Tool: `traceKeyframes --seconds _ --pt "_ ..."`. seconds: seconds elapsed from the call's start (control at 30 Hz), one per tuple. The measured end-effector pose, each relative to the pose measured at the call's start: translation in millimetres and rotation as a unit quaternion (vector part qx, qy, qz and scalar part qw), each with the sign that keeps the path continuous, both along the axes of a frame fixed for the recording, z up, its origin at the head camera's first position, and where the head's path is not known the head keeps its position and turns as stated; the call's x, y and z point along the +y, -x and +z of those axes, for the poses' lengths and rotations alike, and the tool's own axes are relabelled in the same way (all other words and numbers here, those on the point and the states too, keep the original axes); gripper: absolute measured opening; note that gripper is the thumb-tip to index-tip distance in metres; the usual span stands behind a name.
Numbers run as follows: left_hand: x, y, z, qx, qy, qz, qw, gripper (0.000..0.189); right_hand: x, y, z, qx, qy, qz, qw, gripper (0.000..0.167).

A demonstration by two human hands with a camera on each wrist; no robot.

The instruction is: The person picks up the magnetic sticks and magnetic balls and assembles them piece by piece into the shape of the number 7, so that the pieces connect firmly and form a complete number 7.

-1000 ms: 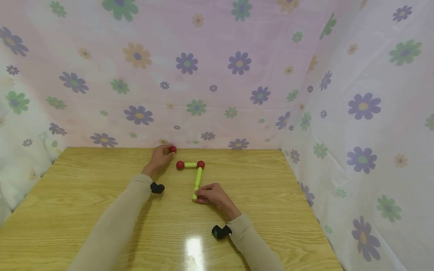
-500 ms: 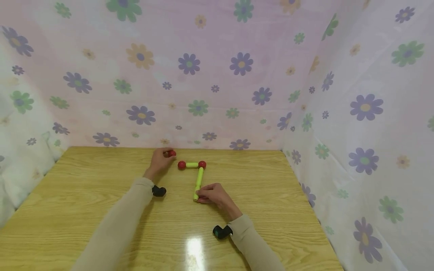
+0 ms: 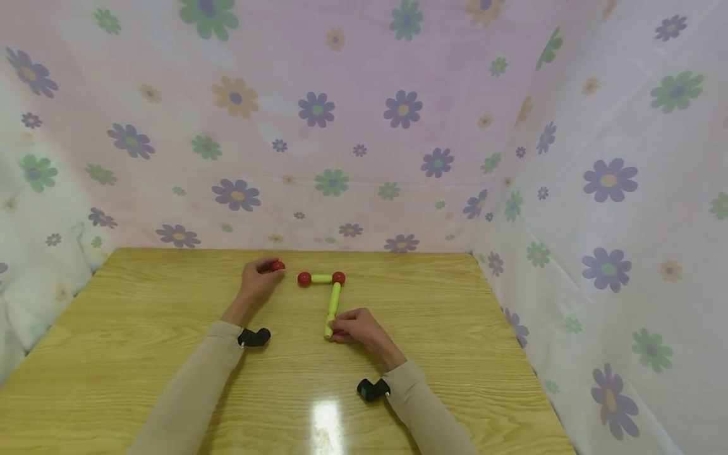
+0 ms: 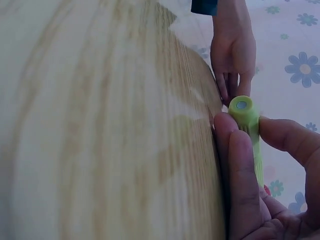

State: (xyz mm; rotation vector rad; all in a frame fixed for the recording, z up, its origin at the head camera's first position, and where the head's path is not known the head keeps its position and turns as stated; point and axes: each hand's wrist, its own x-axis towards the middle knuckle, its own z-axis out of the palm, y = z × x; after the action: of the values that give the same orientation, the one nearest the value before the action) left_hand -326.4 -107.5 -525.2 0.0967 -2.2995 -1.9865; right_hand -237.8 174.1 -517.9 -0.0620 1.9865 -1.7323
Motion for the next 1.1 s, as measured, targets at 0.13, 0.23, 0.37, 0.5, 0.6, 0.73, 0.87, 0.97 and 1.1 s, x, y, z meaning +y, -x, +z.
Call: traceKeyframes --seconds 0.13,0.23,0.37,0.5,0.6,0.73,0.87,0.97,1.1 --pt "-8.1 -13.9 5.3 -0.027 0.004 -0.017 0.9995 0.043 -0.6 0.5 -2.2 0.001 0.004 0.004 1.0000 0.037" --pt "-14.6 -24.2 7.8 -0.037 0.022 -0.031 0.9986 0.043 -1.2 1.5 -4.5 0.005 0.009 0.012 0.9999 0.039" --pt "-19.8 -36.3 7.8 -0.042 0.034 -0.044 0.9976 0.042 -1.1 3.0 -5.3 0.005 0.009 0.018 0.9998 0.041" --pt "-20.2 -48.7 4.6 -0.049 0.035 -0.055 0.9967 0.041 0.4 3.6 -4.0 0.004 0.007 0.021 0.9997 0.044" --pt "-17.4 -56.4 1.2 -0.060 0.026 -0.065 0.9957 0.042 1.8 4.0 -3.5 0.003 0.007 0.024 0.9997 0.045" --pt "-13.3 -64.1 -2.8 -0.063 0.017 -0.069 0.9954 0.041 2.5 5.4 -4.1 0.005 0.006 0.026 0.9996 0.044" --pt "-9.6 -70.5 -4.4 -0.056 0.019 -0.074 0.9956 0.039 3.0 5.9 -4.0 0.009 0.005 0.028 0.9996 0.044" --pt "-6.4 -76.5 -3.3 -0.051 0.026 -0.080 0.9952 0.038 2.7 5.6 -2.6 0.008 0.007 0.028 0.9996 0.044" --pt "0.2 -84.9 0.2 -0.031 0.038 -0.085 0.9952 0.036 0.7 5.9 -0.5 0.001 0.013 0.027 0.9996 0.046"
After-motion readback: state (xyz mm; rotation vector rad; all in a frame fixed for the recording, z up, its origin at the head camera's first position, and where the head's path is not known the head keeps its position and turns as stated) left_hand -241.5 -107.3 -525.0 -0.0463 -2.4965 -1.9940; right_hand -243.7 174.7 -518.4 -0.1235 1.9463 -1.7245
